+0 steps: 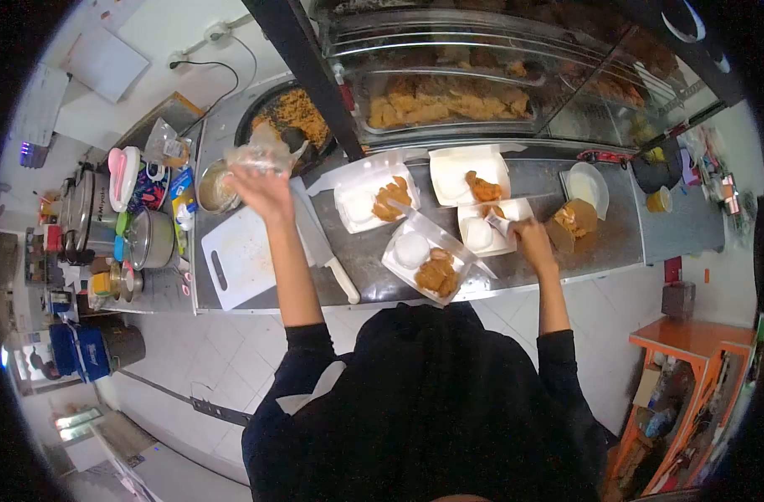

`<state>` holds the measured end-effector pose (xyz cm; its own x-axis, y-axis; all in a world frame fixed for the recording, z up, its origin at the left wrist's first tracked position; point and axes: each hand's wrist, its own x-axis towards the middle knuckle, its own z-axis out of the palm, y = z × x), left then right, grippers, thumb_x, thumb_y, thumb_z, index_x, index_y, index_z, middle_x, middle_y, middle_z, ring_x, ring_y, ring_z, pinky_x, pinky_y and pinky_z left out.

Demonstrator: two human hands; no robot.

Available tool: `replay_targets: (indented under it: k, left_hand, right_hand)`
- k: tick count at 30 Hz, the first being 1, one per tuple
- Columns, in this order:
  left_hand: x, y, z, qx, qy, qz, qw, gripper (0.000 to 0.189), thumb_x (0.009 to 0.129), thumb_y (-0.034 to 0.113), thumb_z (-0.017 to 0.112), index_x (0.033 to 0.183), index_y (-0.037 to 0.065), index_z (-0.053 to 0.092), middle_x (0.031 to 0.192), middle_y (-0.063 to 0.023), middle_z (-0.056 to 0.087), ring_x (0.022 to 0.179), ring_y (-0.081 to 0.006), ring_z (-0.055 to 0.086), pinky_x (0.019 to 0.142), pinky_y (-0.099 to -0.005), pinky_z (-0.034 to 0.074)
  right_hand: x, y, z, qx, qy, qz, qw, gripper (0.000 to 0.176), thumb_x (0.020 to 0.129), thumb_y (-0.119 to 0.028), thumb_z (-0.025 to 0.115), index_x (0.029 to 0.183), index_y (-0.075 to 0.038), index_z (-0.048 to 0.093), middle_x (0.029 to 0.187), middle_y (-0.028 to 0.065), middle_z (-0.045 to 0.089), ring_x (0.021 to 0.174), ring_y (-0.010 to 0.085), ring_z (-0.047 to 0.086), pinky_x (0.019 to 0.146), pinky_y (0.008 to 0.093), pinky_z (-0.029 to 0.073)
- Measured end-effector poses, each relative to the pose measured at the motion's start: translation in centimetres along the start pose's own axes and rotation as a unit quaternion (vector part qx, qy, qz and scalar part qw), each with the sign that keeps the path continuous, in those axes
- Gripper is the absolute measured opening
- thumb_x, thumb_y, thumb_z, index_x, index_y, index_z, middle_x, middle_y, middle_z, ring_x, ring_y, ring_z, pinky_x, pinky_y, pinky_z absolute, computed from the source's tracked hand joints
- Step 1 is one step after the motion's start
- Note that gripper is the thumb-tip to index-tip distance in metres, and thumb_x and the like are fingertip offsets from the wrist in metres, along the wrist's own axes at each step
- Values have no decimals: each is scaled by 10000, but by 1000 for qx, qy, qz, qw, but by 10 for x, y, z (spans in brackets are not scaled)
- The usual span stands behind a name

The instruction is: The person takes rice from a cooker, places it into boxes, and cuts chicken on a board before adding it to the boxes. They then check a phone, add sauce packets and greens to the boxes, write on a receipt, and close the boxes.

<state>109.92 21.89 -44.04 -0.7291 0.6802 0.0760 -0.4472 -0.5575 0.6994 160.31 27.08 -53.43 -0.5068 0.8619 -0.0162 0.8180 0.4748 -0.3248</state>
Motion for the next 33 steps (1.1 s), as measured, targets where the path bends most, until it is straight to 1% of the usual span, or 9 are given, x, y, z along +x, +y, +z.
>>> replay_targets:
  k: [6,7,11,13,15,22,25,28,33]
  left_hand:
    - [119,-90,-23,122,-64,-145,980,773,890,576,466,1442,93,223,1469,-114,288,1336,-310,288,1014,-528,329]
    - [150,-112,-45,202,23,-227,952,623,916,455,513,1339,17,383,1306,-140,475,1224,-269,440,949,-420,413]
    - [110,-94,1,230,34,-111,966,400,926,325,542,1190,28,498,1091,-95,585,1033,-174,559,865,-301,447]
    - [54,-68,36,298,45,39,953,389,937,307,531,1200,22,493,1117,-91,570,1044,-162,549,860,-301,448]
    - [14,-61,51,293,48,106,949,385,934,272,548,1231,34,493,1193,-94,552,1048,-181,560,881,-323,431]
    - [-55,-61,47,313,-31,19,949,394,942,212,529,1279,24,448,1243,-108,508,1087,-186,535,901,-333,436]
    - [-69,-57,45,326,-28,15,945,396,942,215,528,1278,21,448,1248,-120,506,1070,-194,547,887,-329,439]
    - [-80,-54,31,340,-24,16,940,403,942,228,533,1277,22,449,1242,-120,513,1051,-193,557,870,-323,444]
    - [-95,-58,2,346,-17,-20,938,397,936,241,549,1258,22,471,1222,-113,529,1026,-178,567,834,-298,451]
  right_hand:
    - [-14,8,10,150,23,53,987,49,810,-54,522,856,-63,535,861,198,594,887,407,561,756,461,454]
    - [-18,7,6,182,39,46,982,62,806,-47,531,866,-60,544,875,187,600,892,388,570,768,443,456]
    - [-27,-21,-38,331,83,45,939,143,787,-29,589,930,-38,595,918,116,630,905,252,604,819,346,449]
    - [-37,-61,-90,470,59,91,876,156,844,-38,613,997,-18,639,964,38,644,912,110,577,809,271,445]
    - [-46,-83,-118,511,57,131,847,273,851,1,598,1124,-7,607,1067,60,621,996,114,563,829,247,452]
    - [-42,-131,-151,646,171,-50,742,442,810,109,599,1242,66,521,1263,151,513,1079,191,551,883,265,456]
    - [-41,-124,-148,612,142,-44,777,391,802,103,579,1187,38,576,1191,138,580,1028,173,581,858,272,465]
    - [-31,-83,-124,362,81,-39,928,320,799,63,579,1095,-39,646,1030,100,662,1011,169,608,844,300,486]
    - [-22,7,15,298,57,92,949,338,760,74,546,1059,-39,656,882,83,672,839,123,614,760,270,464]
